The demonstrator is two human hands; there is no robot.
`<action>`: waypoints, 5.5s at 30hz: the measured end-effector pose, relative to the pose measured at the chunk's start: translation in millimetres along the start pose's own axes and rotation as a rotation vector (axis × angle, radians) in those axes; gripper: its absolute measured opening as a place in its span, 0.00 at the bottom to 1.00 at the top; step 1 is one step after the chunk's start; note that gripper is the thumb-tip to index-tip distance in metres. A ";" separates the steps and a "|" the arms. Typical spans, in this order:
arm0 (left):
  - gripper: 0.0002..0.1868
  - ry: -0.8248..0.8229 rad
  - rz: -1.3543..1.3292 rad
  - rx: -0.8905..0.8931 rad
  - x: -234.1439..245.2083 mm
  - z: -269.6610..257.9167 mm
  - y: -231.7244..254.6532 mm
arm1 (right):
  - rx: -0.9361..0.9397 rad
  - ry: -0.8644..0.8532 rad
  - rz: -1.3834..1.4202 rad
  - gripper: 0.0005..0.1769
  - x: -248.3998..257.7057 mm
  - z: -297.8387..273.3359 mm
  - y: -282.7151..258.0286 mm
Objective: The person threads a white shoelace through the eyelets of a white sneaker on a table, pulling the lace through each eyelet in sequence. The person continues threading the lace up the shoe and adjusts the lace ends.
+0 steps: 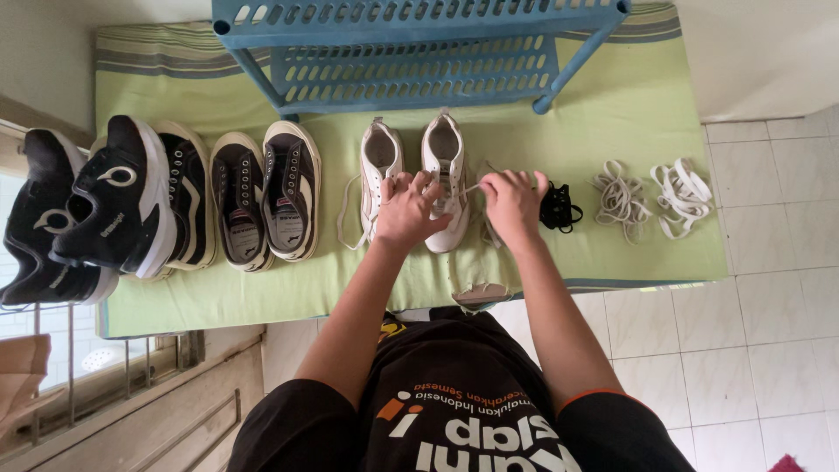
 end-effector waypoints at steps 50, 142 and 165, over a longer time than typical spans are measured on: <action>0.14 0.217 -0.094 -0.002 8.9 -11.4 -1.9 | -0.162 -0.088 0.456 0.06 3.9 3.1 10.3; 0.13 0.108 -0.510 0.056 24.5 8.0 -30.7 | -0.234 -0.003 -0.052 0.15 -20.4 0.1 -44.2; 0.10 0.128 -0.322 0.115 -5.2 20.3 -4.5 | -0.660 0.158 0.891 0.10 -108.8 -54.4 33.3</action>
Point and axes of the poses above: each hand's wrist, its own z-axis towards the middle knuckle, its own x-axis out of the back of the hand, y = z × x, the point moved 8 cm from there along z, towards the middle knuckle, and after that the axes turned 3 degrees about -x, right-handed, at the moved point
